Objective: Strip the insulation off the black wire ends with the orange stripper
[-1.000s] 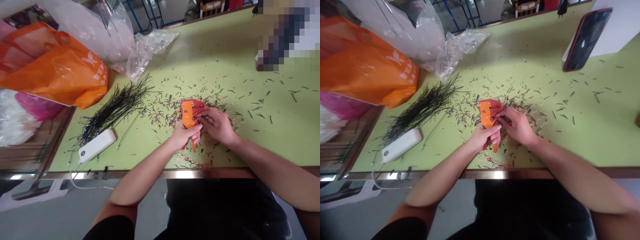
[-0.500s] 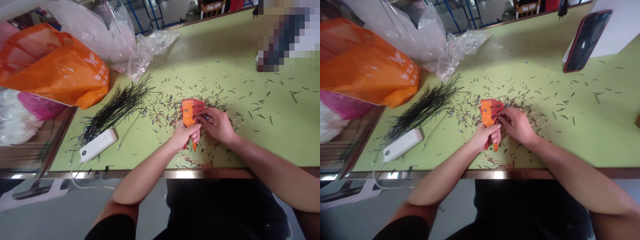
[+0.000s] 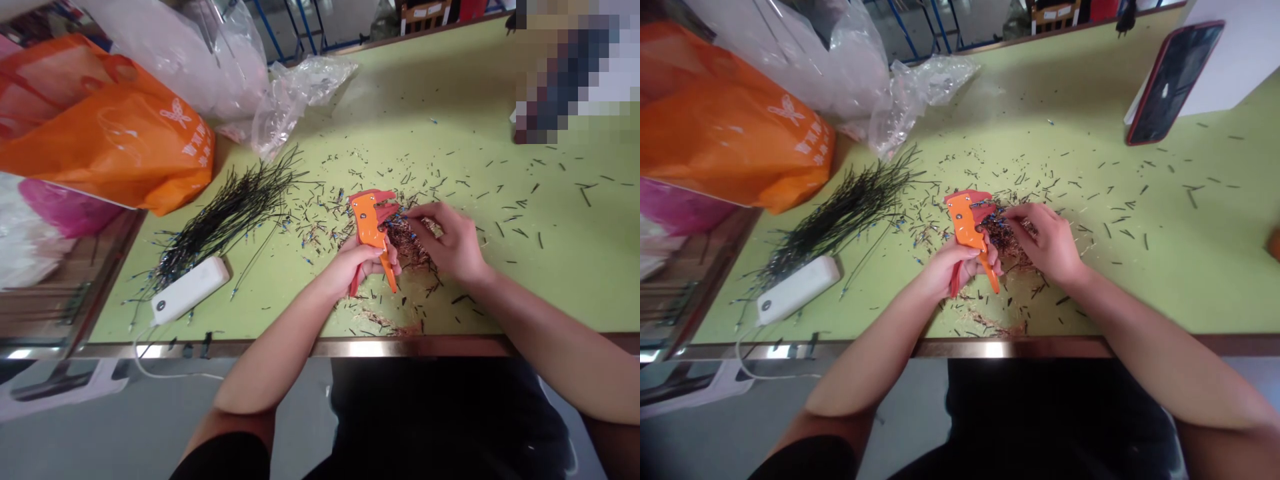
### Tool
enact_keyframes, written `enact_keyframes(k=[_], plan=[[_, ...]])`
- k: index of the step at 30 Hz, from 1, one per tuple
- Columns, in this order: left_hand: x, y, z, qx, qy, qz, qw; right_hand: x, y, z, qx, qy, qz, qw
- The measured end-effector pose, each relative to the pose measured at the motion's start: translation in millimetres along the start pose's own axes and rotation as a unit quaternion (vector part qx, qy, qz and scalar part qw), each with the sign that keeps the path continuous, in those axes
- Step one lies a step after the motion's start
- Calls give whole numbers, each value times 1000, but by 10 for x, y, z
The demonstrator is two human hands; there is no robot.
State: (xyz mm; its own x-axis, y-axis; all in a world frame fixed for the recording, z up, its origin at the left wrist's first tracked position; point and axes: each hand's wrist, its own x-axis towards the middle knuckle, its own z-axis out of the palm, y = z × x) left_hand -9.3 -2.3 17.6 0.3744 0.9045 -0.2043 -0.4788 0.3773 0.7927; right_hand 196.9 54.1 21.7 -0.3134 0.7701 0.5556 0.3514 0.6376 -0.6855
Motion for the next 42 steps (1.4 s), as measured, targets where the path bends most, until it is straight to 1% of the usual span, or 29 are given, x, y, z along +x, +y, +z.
enact_keyframes(k=[3,8,15,18,21,23,24,26,27,29,32,34,35,36,38,40,42], plan=[[-13,-19,-22,14,-13,-5,1000,9,-6,-41,-27,11,-22,999],[-34,-25,-46,45,-5,-8,999,61,2,-137,-54,35,-54,996],[-78,7,-14,114,-32,12,993,91,-1,-175,-66,0,-105,992],[-69,1,-15,129,-33,15,991,84,-10,-172,-67,0,-109,992],[-50,-12,-55,131,-19,22,991,90,3,-184,-68,-3,-96,993],[-57,-4,-84,151,-6,45,988,101,30,-198,-77,-17,-78,994],[-73,11,-92,177,6,64,982,107,46,-204,-83,-27,-69,994],[-127,63,-85,265,41,116,956,115,78,-211,-94,-47,-50,993],[-161,100,-71,320,64,142,935,117,90,-211,-96,-55,-43,993],[-224,183,-30,421,108,191,880,117,106,-206,-97,-68,-35,992],[-259,286,12,527,160,268,791,115,117,-186,-94,-83,-35,991],[-230,314,-3,579,175,283,744,116,130,-169,-94,-90,-32,991],[-204,315,-25,598,176,275,732,118,139,-161,-94,-92,-31,991],[-175,308,-55,609,175,265,727,120,151,-155,-94,-95,-31,991],[-119,283,-126,609,167,250,734,123,177,-145,-92,-107,-35,989],[-80,256,-190,580,159,243,761,124,201,-137,-89,-120,-37,988],[-65,238,-225,520,159,244,803,120,219,-127,-89,-135,-32,986]])
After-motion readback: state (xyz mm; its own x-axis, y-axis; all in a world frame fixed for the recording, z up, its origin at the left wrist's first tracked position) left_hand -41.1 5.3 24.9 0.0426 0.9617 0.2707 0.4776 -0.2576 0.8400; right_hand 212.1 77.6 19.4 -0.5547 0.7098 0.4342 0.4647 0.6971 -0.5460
